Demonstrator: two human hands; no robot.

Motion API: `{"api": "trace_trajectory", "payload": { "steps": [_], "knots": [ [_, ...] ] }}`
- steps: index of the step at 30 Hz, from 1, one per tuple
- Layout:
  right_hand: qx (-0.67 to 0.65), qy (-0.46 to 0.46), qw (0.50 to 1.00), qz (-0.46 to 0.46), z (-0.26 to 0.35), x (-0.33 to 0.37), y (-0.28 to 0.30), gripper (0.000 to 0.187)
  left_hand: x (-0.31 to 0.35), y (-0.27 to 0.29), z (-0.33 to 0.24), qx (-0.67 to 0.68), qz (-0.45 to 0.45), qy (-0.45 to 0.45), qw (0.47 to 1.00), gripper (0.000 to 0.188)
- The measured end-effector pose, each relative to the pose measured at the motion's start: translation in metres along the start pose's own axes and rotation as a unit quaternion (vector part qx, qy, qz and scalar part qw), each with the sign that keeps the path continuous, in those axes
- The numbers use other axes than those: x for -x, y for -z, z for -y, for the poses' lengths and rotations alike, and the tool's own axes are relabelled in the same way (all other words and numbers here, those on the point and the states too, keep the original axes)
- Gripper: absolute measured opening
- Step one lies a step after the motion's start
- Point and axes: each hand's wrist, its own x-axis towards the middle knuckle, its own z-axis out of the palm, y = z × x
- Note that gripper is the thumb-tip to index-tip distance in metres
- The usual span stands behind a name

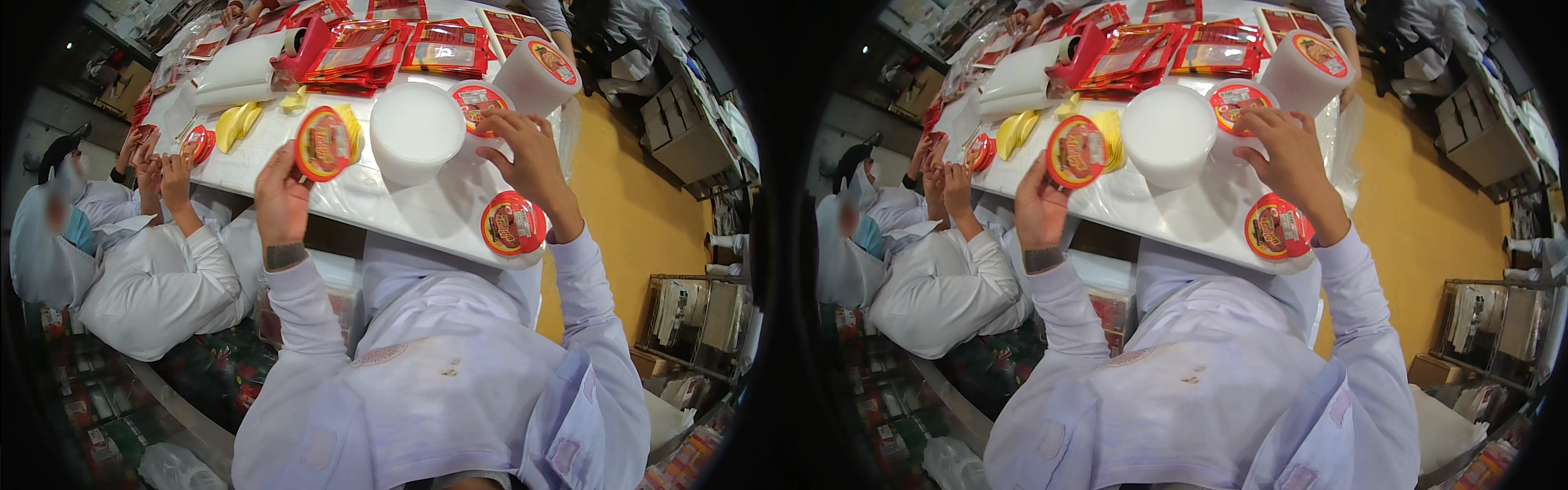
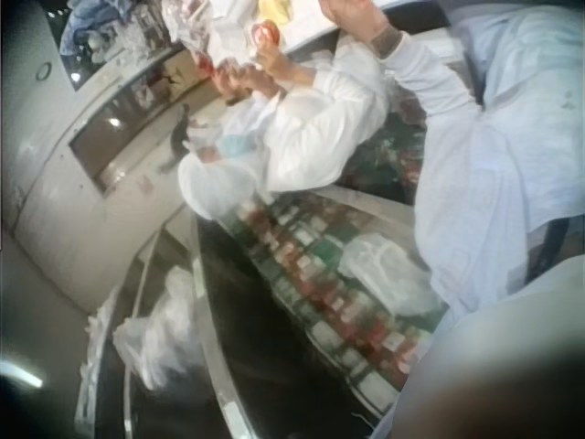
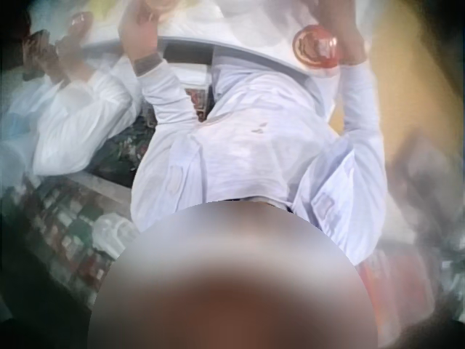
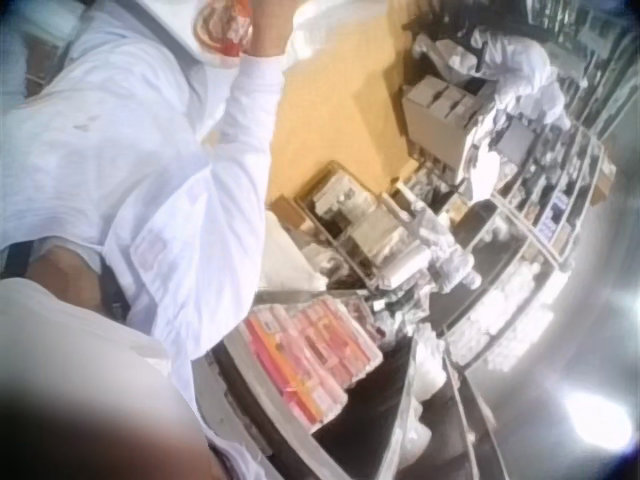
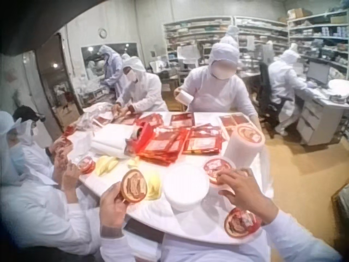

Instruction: The person repeatedly picks up yellow circular discs and red circular stickers, folds the discs, and places the stickers on them. The person stacks the finished items on the table. Coworkers perform similar actions at the same table.

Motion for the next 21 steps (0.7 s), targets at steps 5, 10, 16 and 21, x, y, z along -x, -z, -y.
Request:
{"api": "trace_trajectory", "payload": {
  "steps": [5,10,16,21],
  "knots": [
    [-0.163,0.139,0.974,-0.081,0.098,-0.027,0.063,0.039,0.061,-0.026,0.008,0.032,0.2,0.154,0.967,0.027],
    [-0.041,0.249,0.959,-0.126,0.125,-0.022,0.055,0.034,0.074,-0.033,0.015,0.091,0.246,0.256,0.93,0.036],
    [-0.013,0.307,0.911,-0.275,0.108,-0.015,0.051,0.024,0.063,-0.012,0.012,0.237,0.141,0.332,0.902,0.047],
    [-0.324,0.115,0.875,-0.341,0.069,-0.041,0.058,0.025,0.016,0.025,-0.011,0.093,-0.058,-0.122,0.987,0.026]
  ]
}}
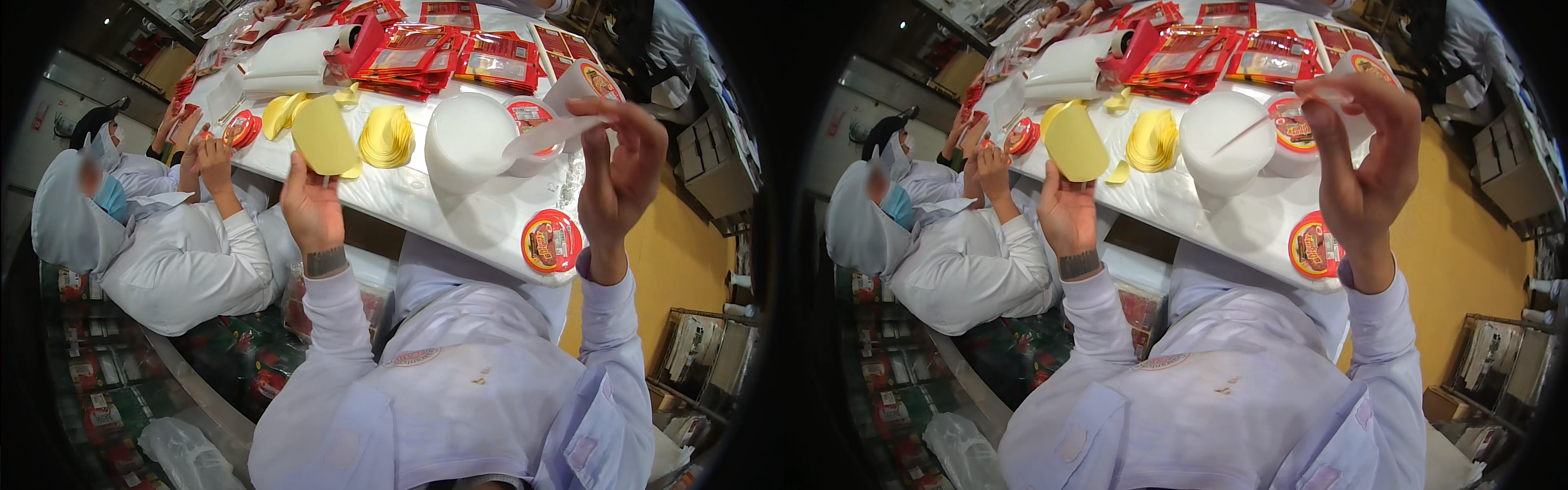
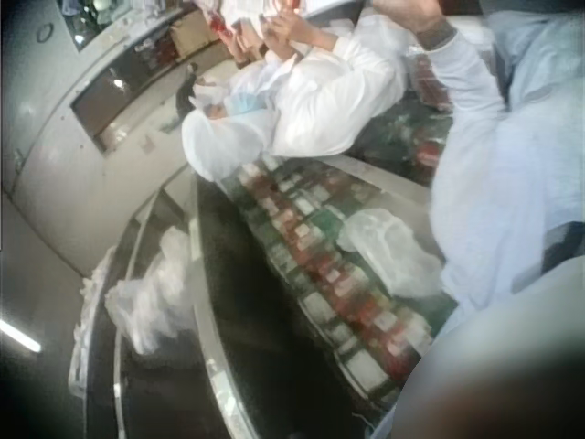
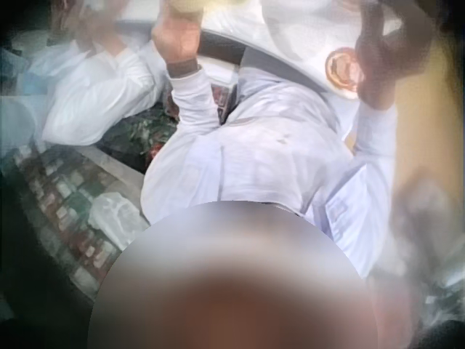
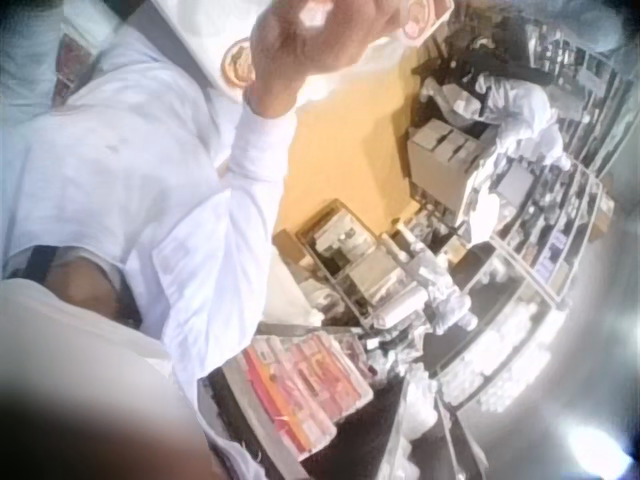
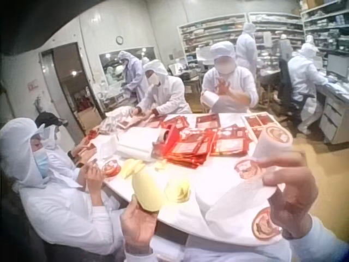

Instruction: The person repeatedly picks up yellow circular discs and red circular stickers, folds the discs, and places the stickers on them. The person stacks the finished items on the table. Coworkers perform similar actions at the same table.

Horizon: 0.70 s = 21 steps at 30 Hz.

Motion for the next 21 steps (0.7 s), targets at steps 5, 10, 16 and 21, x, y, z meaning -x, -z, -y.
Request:
{"api": "trace_trajectory", "payload": {
  "steps": [5,10,16,21],
  "knots": [
    [-0.105,-0.397,0.91,0.055,-0.033,0.002,-0.005,0.032,-0.051,-0.019,0.048,-0.536,0.024,-0.345,0.77,0.016],
    [-0.087,-0.432,0.884,0.153,-0.059,0.015,-0.029,0.04,-0.087,0.001,0.131,-0.729,0.093,-0.229,0.639,0.015],
    [0.207,-0.293,0.903,0.237,-0.051,0.03,-0.047,0.054,-0.074,-0.002,0.131,-0.675,0.084,-0.28,0.678,0.018],
    [0.431,-0.029,0.879,0.2,-0.036,0.027,-0.049,0.063,0.006,-0.024,0.098,-0.512,0.124,-0.458,0.717,0.008]
  ]
}}
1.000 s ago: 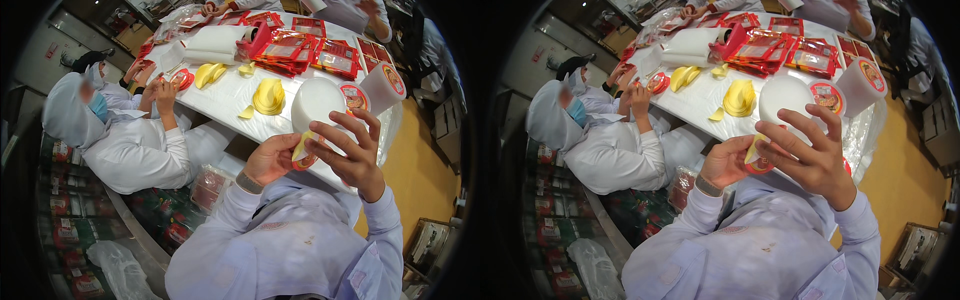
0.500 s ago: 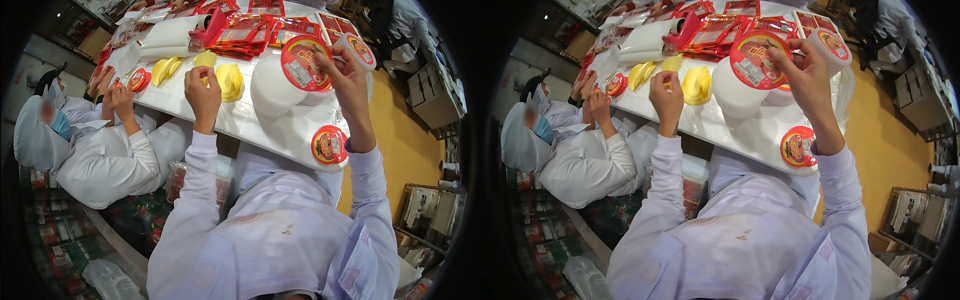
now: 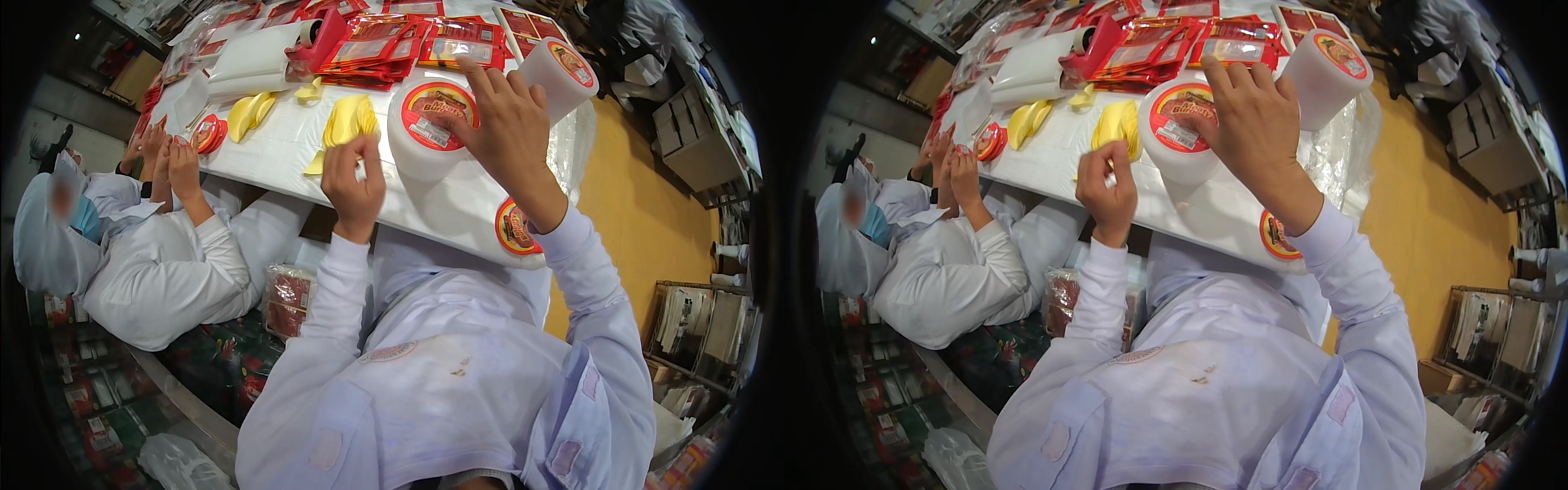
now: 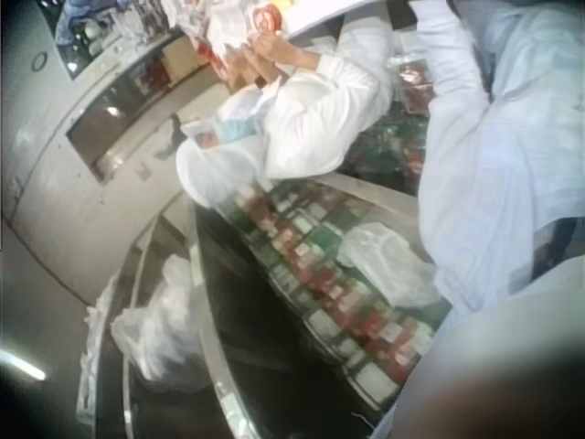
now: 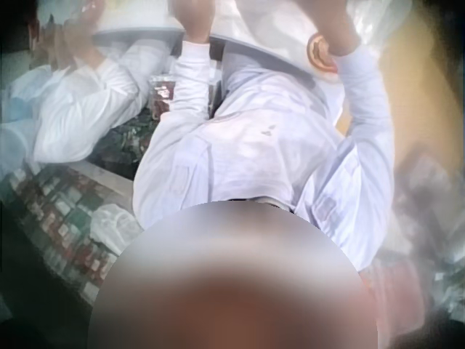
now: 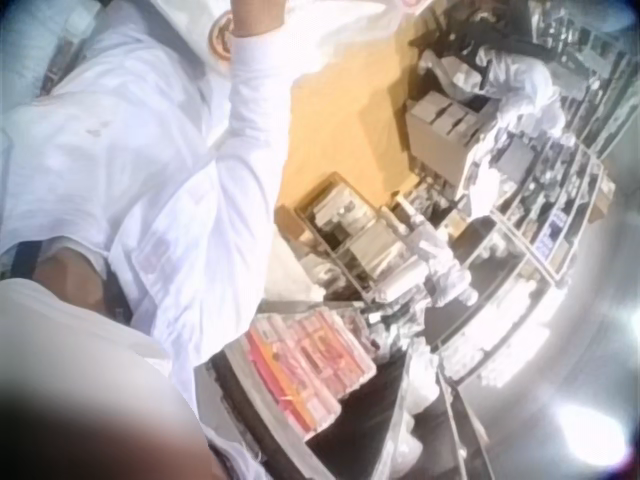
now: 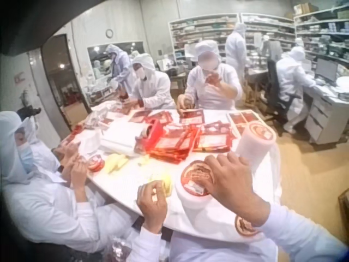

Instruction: The person repeatedly picks up yellow circular discs and red circular stickers, folds the discs, and places the stickers on them. The person stacks the finished items on the table. Coworkers perform similar actions at the same table.

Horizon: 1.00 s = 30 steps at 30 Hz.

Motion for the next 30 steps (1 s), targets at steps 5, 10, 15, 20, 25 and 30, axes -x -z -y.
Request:
{"api": "trace_trajectory", "payload": {
  "steps": [5,10,15,20,25,30],
  "knots": [
    [-0.183,-0.022,0.983,0.009,-0.009,0.011,0.011,0.062,0.071,0.013,-0.085,0.2,0.267,-0.129,0.934,0.023],
    [-0.24,0.102,0.964,0.041,-0.008,0.041,0.013,0.04,0.082,-0.028,-0.12,0.198,0.352,-0.167,0.899,0.039],
    [-0.266,0.08,0.961,-0.004,-0.007,0.048,0.014,0.032,0.07,-0.018,-0.119,0.234,0.214,-0.188,0.93,0.03],
    [-0.242,0.113,0.964,0.007,-0.012,0.046,0.007,0.026,0.031,0.007,-0.1,0.119,0.081,-0.181,0.973,0.036],
    [-0.308,0.057,0.946,0.081,-0.014,0.048,0.005,0.02,0.056,-0.003,-0.084,0.139,0.184,-0.194,0.954,0.035],
    [-0.502,-0.043,0.858,0.095,-0.026,0.029,0.015,0.018,0.076,-0.024,-0.118,0.176,0.33,-0.168,0.912,0.046]
  ]
}}
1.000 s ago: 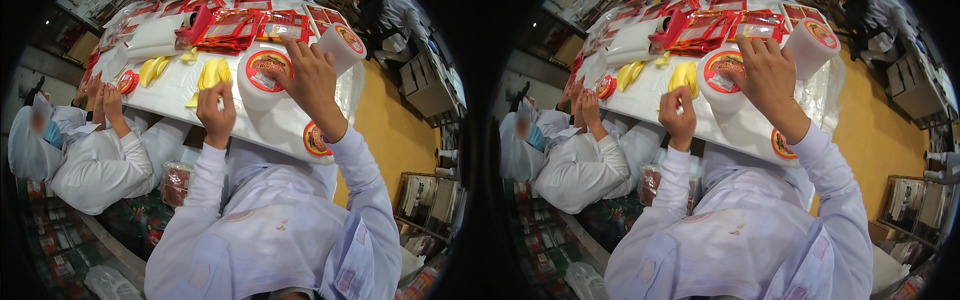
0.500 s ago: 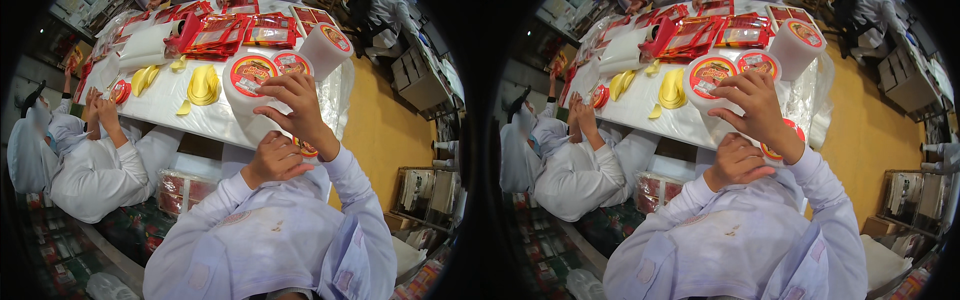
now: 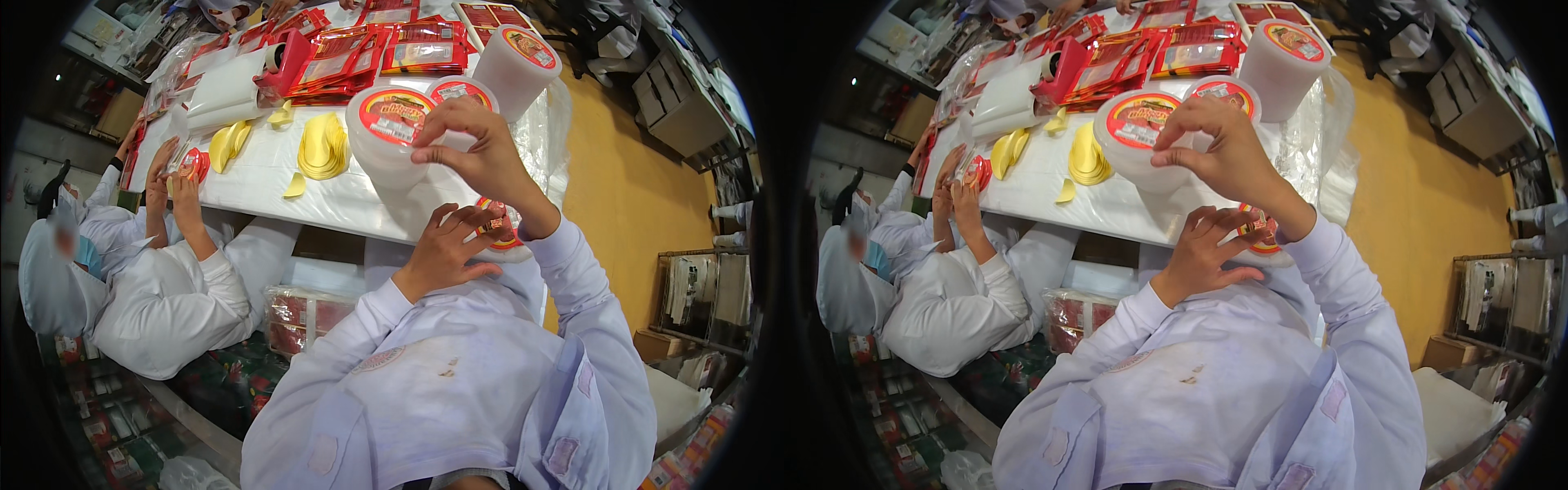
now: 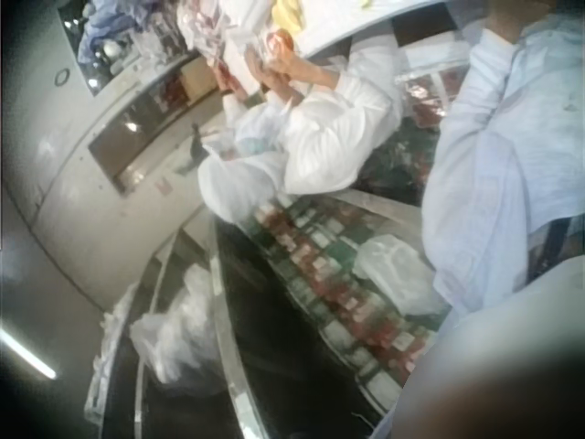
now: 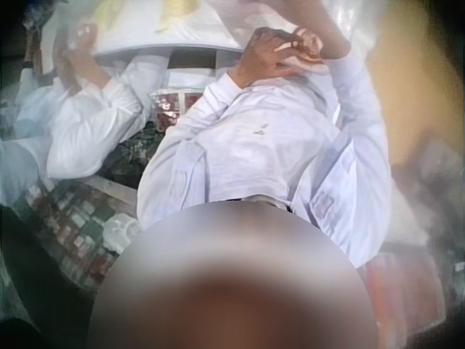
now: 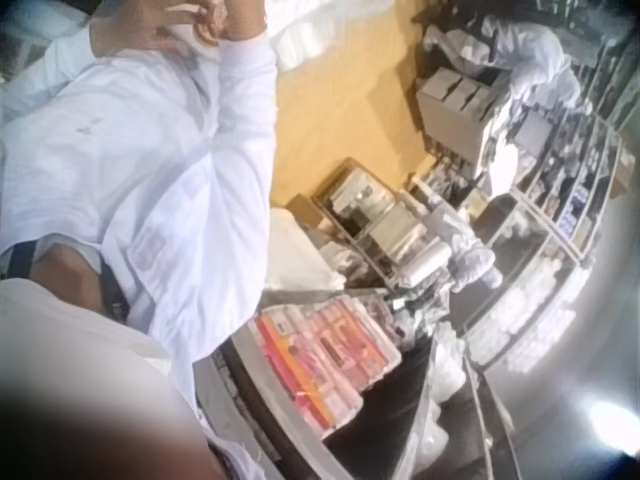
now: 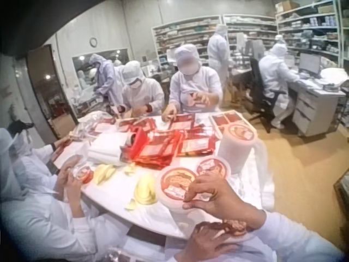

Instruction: The person repeatedly picks up yellow circular discs and red circular stickers, folds the discs, and places the stickers on them. The person stacks the finished items on the table. Coworkers perform similar actions at the same table.

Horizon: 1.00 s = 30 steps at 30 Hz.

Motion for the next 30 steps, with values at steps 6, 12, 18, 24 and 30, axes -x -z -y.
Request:
{"api": "trace_trajectory", "payload": {
  "steps": [6,12,18,24,30],
  "knots": [
    [0.204,0.079,0.963,-0.158,-0.024,-0.004,0.053,0.014,0.013,-0.033,0.011,-0.078,0.08,-0.012,0.994,0.047],
    [0.334,0.031,0.942,-0.026,-0.067,0.034,0.035,0.021,0.011,-0.015,0.003,0.013,0.075,0.02,0.997,0.04],
    [0.368,0.038,0.929,-0.003,-0.069,0.043,0.037,0.028,0.016,0.002,0.01,0.02,0.049,-0.006,0.999,0.031],
    [0.008,-0.049,0.999,-0.003,-0.009,0.041,0.047,0.034,-0.016,0.04,0.012,0.179,-0.161,0.229,0.943,0.02],
    [0.002,-0.036,0.992,-0.123,0.043,0.066,0.009,0.016,-0.049,0.07,-0.019,0.608,-0.26,0.357,0.659,0.024]
  ]
}}
